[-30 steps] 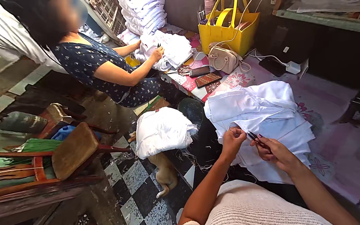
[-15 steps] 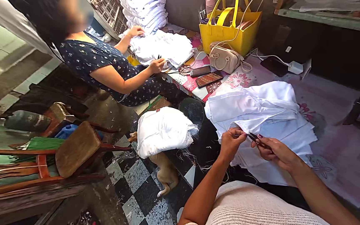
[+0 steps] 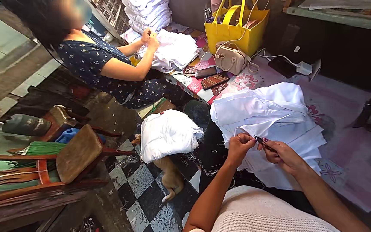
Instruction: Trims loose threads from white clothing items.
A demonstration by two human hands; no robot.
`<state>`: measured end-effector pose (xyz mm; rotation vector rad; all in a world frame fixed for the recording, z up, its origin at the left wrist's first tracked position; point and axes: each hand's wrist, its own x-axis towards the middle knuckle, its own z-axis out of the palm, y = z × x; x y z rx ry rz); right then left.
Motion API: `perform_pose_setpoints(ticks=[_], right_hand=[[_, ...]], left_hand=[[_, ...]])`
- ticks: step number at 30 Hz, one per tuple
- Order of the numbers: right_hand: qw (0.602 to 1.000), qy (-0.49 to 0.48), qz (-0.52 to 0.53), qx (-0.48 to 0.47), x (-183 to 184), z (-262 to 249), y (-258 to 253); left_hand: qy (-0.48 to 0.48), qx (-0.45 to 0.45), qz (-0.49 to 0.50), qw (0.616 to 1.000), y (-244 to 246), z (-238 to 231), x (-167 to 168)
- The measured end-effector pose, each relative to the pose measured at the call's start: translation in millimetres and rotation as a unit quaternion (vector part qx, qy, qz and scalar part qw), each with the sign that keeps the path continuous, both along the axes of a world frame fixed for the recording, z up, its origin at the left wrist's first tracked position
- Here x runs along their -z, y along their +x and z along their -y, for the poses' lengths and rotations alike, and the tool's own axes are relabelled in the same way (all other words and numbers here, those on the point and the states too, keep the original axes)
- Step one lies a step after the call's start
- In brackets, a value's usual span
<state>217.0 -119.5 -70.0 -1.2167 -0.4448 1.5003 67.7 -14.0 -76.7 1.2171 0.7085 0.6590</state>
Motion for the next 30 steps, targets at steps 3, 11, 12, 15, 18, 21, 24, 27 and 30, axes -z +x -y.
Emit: perform_pose_setpoints(ticks=[3,11,12,15,18,21,24,27,30], right_hand=[[1.0,-0.006,-0.005,0.015,2,1,-2],[0.999,0.014,0.011,0.031,1,5,4],[0.999,0.026,0.019,0.029,-2,6,6],[0.993,0.062,0.081,0.051,-15,8,7],[0.943,0.079,0.312,0.08,-24,4,-4],[0.781,0.054,0.618,0.075,-26,-8,-28],[0.645,0.042,0.756,0.101,-9,-24,-44],[0.628,0.052,0.764,0.14,-7,-29,-40],[0.792,0.035,0.59,0.154,-20,-25,-29]], left_hand=[[-0.001,0.002,-0.005,1.0,0,0,3],[0.0,0.052,-0.019,0.998,-6,-1,4],[0.006,0.07,-0.025,0.997,-8,-2,3],[0.036,0.105,-0.059,0.992,-18,-6,5],[0.15,0.149,-0.203,0.956,-30,-8,-2],[0.205,0.149,-0.299,0.92,-33,-3,-17],[0.237,0.098,-0.311,0.915,-24,-1,-23],[0.271,0.063,-0.278,0.92,-14,-5,-28],[0.264,0.051,-0.151,0.951,1,-5,-29]])
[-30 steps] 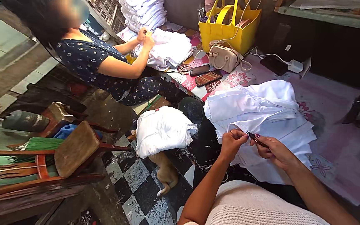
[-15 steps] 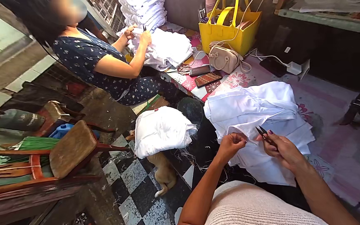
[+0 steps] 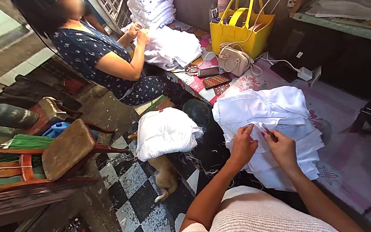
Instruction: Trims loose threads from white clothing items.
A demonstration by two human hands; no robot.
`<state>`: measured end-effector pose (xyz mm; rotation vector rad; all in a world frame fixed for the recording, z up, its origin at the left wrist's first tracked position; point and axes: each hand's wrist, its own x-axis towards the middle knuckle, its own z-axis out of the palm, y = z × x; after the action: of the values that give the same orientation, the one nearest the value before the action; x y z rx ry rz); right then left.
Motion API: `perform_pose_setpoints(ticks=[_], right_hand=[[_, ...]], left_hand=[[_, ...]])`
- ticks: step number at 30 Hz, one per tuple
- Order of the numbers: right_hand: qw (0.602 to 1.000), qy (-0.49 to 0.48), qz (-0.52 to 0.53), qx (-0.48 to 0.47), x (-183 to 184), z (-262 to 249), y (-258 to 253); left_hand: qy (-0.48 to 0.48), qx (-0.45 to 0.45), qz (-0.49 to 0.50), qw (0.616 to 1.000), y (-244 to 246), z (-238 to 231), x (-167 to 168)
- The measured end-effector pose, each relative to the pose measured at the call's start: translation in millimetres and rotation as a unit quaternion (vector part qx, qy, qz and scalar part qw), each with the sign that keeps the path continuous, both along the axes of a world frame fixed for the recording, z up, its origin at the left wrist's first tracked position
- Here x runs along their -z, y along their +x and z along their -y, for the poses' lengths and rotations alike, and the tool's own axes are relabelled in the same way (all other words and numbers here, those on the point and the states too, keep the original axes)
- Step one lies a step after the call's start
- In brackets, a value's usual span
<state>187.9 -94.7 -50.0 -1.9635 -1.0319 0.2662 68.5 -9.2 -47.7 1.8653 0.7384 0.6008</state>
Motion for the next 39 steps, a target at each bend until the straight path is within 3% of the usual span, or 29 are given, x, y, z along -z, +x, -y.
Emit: perform_pose_setpoints(ticks=[2,4,6,9,14,19,24,29,39], right_hand=[[0.958,0.036,-0.285,0.005,-10,-1,8],[0.856,0.071,-0.511,0.018,-14,-4,16],[0.771,0.07,-0.633,0.0,-11,-2,26],[0.718,0.071,-0.692,-0.026,-1,4,30],[0.738,0.075,-0.67,-0.04,1,3,21],[0.847,0.043,-0.527,-0.051,-5,16,19],[0.886,-0.022,-0.46,-0.06,-18,42,8],[0.9,-0.089,-0.423,-0.058,-8,52,-8],[0.912,-0.044,-0.409,-0.014,8,42,-12]], left_hand=[[-0.05,0.02,0.095,0.994,12,3,5],[-0.066,-0.001,0.14,0.988,20,7,12],[-0.079,-0.023,0.158,0.984,18,8,13],[-0.145,0.002,0.161,0.976,3,2,13],[-0.163,0.024,0.111,0.98,-2,1,9],[-0.157,0.048,0.033,0.986,-8,-3,6],[-0.24,0.047,0.038,0.969,-18,-4,11],[-0.265,0.031,0.059,0.962,-21,-2,7],[-0.271,0.019,0.054,0.961,-23,2,8]])
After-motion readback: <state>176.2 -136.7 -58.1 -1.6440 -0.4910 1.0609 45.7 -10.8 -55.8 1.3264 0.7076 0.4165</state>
